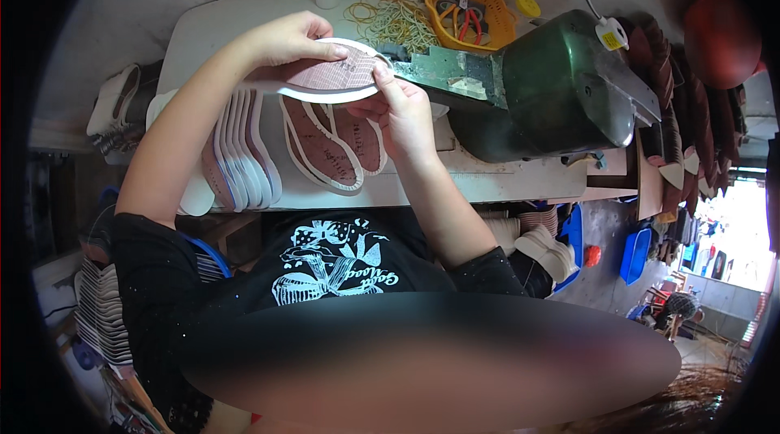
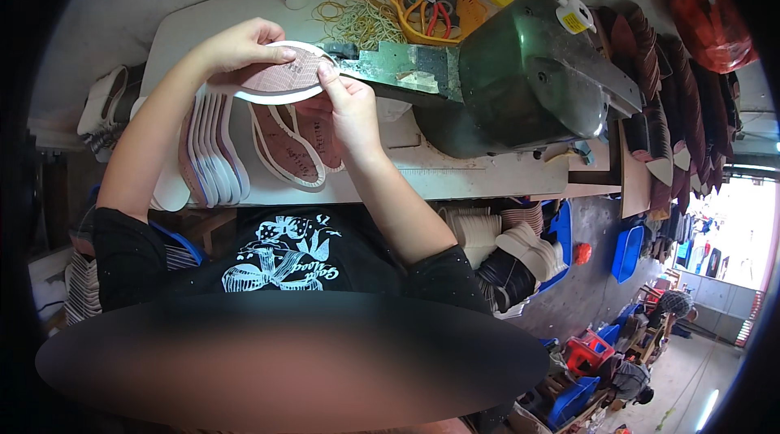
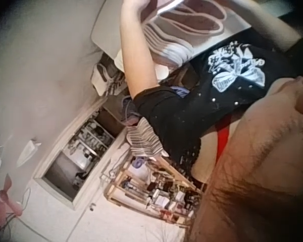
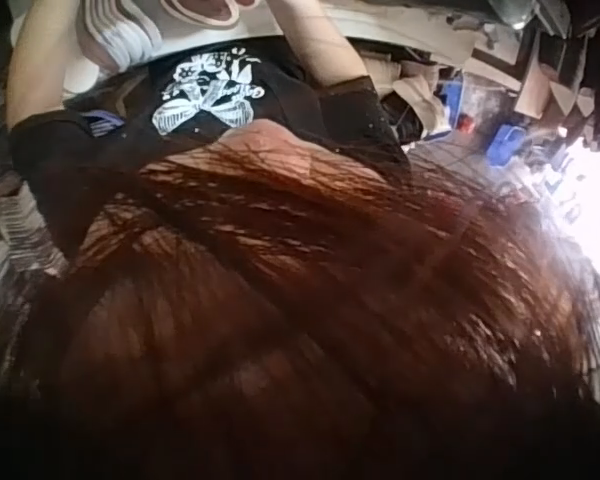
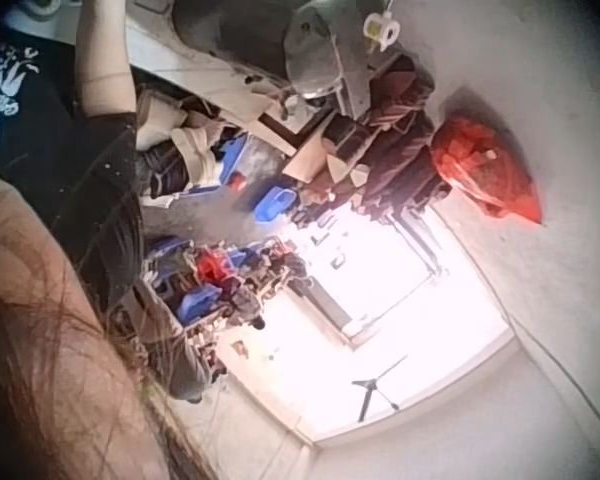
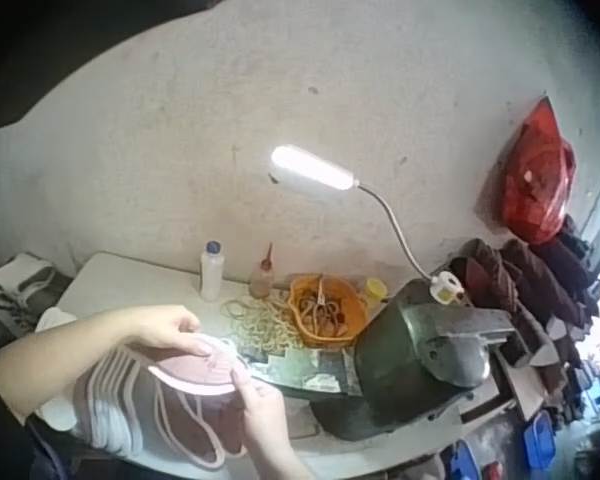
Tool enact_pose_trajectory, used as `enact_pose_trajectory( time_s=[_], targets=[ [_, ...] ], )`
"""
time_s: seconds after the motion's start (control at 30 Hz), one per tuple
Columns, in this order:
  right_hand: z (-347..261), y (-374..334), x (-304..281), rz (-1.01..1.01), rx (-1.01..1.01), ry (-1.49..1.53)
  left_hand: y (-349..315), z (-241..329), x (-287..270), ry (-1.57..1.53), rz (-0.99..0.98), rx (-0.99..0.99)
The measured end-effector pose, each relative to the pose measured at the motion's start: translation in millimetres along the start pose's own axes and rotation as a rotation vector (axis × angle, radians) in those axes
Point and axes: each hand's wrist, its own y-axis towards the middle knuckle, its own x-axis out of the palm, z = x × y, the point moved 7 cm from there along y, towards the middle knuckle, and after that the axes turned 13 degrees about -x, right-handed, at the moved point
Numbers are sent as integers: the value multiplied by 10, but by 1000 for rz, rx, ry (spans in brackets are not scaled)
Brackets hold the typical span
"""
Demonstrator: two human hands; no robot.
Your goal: The recorder is seen manually attaching insoles to the inner part of shoe uppers at a workstation.
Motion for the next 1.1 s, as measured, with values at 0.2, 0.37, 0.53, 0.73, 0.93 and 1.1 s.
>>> enact_pose_trajectory(
  time_s=[0.2, 0.37, 0.53, 0.73, 0.93, 1.1],
  targets=[
    [-16, 13, -4, 29, -43, -9, -80, 59, 30, 16, -19, -30],
    [18, 23, 48, 38, -45, 3, 7, -16, -44, 27, -45, -41],
    [18, 5, 27, 6, -31, 15, -128, -38, -3, -36, 2, -150],
    [-55, -37, -13, -28, -16, 1, -325, -91, 290, -195, -2, -293],
    [6, -385, 90, -315, 197, -259, -459, -71, 502, -447, -16, -335],
    [147, -426, -97, -207, 53, -193, -527, 72, 537, -403, 17, -361]
  ],
)
